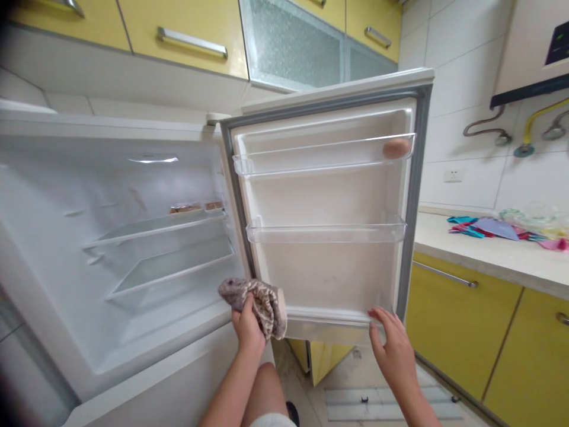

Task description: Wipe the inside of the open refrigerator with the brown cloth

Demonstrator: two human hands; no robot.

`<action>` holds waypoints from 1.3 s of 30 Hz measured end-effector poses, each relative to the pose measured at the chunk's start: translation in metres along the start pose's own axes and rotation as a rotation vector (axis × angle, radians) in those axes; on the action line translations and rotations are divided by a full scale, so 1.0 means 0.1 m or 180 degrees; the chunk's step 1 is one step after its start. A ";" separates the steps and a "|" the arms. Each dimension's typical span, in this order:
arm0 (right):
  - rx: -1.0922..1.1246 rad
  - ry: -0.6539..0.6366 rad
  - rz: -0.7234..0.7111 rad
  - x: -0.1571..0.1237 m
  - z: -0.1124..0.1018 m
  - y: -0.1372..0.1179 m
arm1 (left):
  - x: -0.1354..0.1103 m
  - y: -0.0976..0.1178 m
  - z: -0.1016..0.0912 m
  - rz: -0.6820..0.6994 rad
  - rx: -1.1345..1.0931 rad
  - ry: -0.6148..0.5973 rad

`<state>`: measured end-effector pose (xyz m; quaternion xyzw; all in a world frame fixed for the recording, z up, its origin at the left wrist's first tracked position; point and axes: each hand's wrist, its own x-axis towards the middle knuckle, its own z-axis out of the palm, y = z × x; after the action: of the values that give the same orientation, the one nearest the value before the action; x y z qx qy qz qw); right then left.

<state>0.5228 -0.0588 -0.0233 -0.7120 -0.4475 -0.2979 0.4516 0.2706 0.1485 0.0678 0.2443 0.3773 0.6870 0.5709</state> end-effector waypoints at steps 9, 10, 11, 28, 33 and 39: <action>0.0012 0.0390 -0.0174 -0.15 0.11 -0.14 | -0.10 0.58 0.63 0.3621 0.2740 -0.4504; 0.0000 0.0400 -0.0262 -0.17 0.09 -0.14 | -0.02 0.56 0.68 0.3722 0.2778 -0.4757; -0.0008 0.0423 -0.0348 -0.19 0.08 -0.14 | 0.07 0.53 0.72 0.3812 0.2856 -0.4839; 0.0062 0.0798 -0.0481 -0.43 -0.03 -0.50 | -0.11 0.10 0.99 0.3316 0.3204 -0.4082; 0.0080 0.0748 -0.0521 -0.48 -0.01 -0.50 | -0.78 -0.03 1.30 0.3803 0.2982 -0.5103; -0.0007 0.0699 -0.0441 -0.47 0.03 -0.46 | -1.25 -0.19 1.57 0.4245 0.2563 -0.5569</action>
<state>0.4616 -0.0648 -0.0457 -0.6430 -0.4432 -0.4050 0.4754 0.4313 0.0658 0.1582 0.9464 -0.1566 0.2791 0.0439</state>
